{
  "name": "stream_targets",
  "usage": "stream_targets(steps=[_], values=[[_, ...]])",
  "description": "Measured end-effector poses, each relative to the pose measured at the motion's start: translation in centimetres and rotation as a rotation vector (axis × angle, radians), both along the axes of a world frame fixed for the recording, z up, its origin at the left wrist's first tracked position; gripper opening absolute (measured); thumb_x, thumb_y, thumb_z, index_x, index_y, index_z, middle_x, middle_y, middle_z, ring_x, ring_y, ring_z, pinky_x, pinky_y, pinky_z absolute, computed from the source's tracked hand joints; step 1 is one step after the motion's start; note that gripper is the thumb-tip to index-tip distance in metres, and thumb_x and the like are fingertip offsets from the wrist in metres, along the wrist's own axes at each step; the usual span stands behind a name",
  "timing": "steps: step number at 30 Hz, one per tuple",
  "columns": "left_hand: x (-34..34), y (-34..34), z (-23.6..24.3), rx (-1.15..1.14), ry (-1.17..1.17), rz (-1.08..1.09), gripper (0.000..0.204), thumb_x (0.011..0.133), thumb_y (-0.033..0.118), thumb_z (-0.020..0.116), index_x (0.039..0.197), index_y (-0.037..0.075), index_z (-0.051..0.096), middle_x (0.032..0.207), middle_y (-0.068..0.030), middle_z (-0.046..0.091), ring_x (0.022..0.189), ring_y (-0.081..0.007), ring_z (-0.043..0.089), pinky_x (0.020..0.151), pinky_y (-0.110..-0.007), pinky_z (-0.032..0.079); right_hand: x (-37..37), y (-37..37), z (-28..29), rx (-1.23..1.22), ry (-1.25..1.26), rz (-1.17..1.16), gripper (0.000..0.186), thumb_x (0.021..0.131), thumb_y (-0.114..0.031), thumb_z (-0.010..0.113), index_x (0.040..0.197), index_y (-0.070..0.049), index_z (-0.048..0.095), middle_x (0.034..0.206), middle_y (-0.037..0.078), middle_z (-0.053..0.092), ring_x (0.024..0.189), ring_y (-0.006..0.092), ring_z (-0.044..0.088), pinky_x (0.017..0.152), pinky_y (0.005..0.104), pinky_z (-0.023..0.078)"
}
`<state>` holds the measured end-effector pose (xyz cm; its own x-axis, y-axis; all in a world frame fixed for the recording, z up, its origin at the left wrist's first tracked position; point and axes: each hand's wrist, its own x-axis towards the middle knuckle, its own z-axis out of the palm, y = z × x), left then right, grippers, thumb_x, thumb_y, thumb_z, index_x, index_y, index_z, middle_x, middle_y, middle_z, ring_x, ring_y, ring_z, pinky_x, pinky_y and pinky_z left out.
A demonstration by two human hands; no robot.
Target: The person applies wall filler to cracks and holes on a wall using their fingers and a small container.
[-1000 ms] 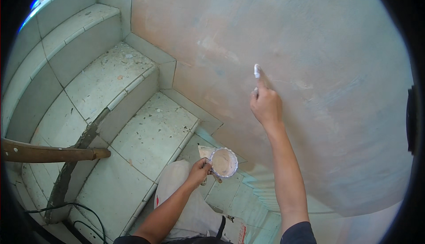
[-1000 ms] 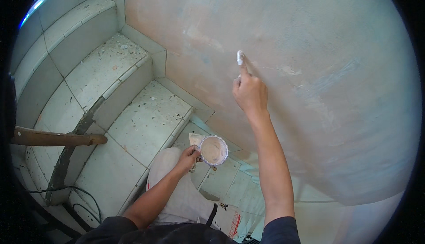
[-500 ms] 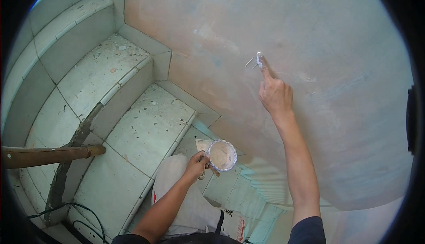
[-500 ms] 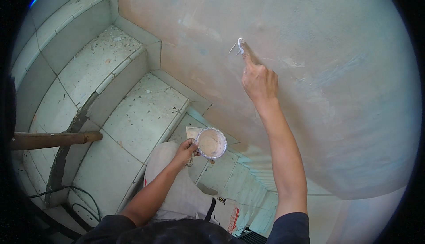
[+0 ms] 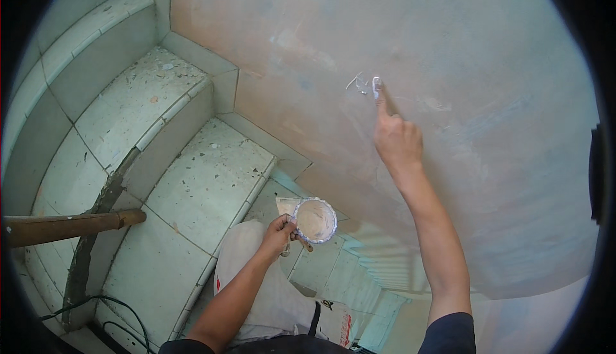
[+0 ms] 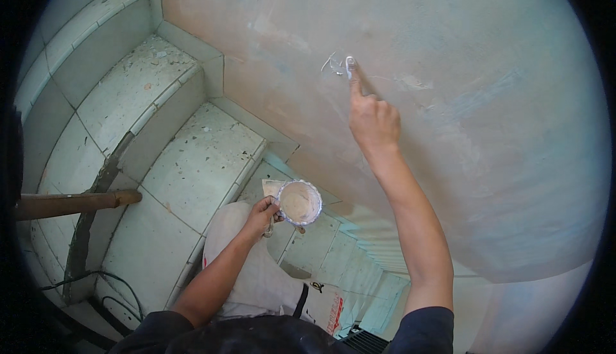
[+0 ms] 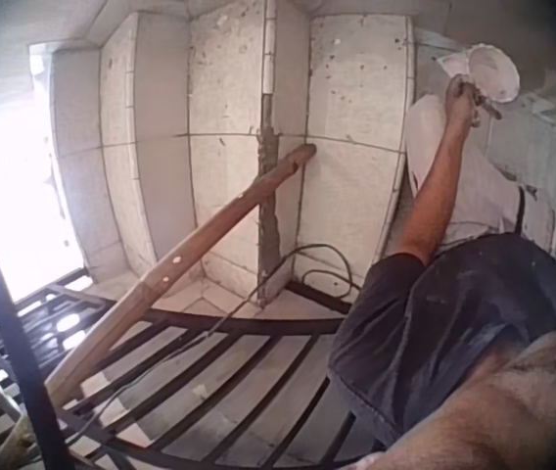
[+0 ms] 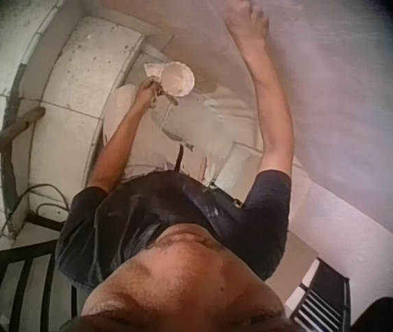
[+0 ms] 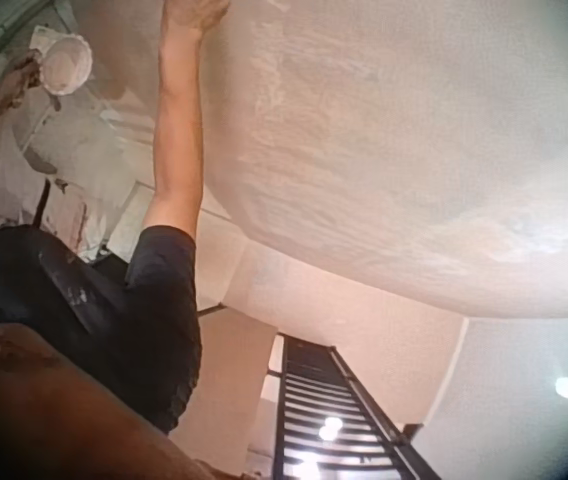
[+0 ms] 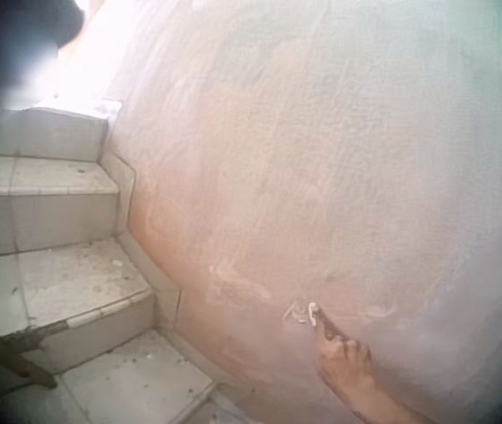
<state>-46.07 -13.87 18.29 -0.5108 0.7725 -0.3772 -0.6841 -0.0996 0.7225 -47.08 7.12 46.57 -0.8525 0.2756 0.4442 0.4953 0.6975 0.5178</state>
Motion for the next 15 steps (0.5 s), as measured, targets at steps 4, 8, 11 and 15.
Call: stream_targets(steps=[4, 8, 11, 15], values=[[0.0, -0.2, 0.9, -0.003, -0.005, -0.005, 0.014, 0.095, 0.013, 0.051, 0.084, 0.006, 0.056, 0.069, 0.0019, 0.050, 0.063, -0.0079, 0.051, 0.067, -0.025, 0.049, 0.0, 0.2, -2.6, 0.039, -0.170, 0.047, 0.069, 0.078, -0.006, 0.052, 0.144, -0.015, 0.032, 0.061, 0.012, 0.062, 0.050, 0.0288, 0.063, 0.049, 0.0424, 0.053], [-0.3, -0.2, 0.8, 0.001, 0.001, 0.011, 0.014, 0.095, 0.013, 0.051, 0.084, 0.006, 0.055, 0.070, 0.0014, 0.050, 0.064, -0.0085, 0.051, 0.067, -0.025, 0.049, 0.5, -0.3, -1.2, 0.009, -0.114, 0.132, 0.070, 0.078, -0.006, 0.052, 0.144, -0.017, 0.033, 0.061, 0.011, 0.062, 0.050, 0.0272, 0.064, 0.047, 0.0398, 0.054], [-0.1, -0.2, 0.9, -0.006, -0.009, 0.006, 0.014, 0.094, 0.013, 0.051, 0.084, 0.005, 0.055, 0.071, 0.0012, 0.051, 0.064, -0.0089, 0.052, 0.067, -0.026, 0.050, -0.3, -0.7, 0.7, -0.087, -0.017, -0.065, 0.066, 0.078, -0.006, 0.052, 0.142, -0.018, 0.037, 0.064, 0.012, 0.063, 0.051, 0.0271, 0.064, 0.047, 0.0398, 0.053], [-0.2, 0.0, 0.7, 0.002, -0.028, 0.002, 0.013, 0.094, 0.012, 0.051, 0.085, 0.005, 0.055, 0.072, 0.0011, 0.051, 0.064, -0.0086, 0.052, 0.065, -0.026, 0.050, -0.5, 0.6, -2.3, -0.027, -0.142, 0.154, 0.066, 0.079, -0.006, 0.051, 0.142, -0.018, 0.038, 0.060, 0.012, 0.061, 0.052, 0.0278, 0.064, 0.047, 0.0424, 0.052]])
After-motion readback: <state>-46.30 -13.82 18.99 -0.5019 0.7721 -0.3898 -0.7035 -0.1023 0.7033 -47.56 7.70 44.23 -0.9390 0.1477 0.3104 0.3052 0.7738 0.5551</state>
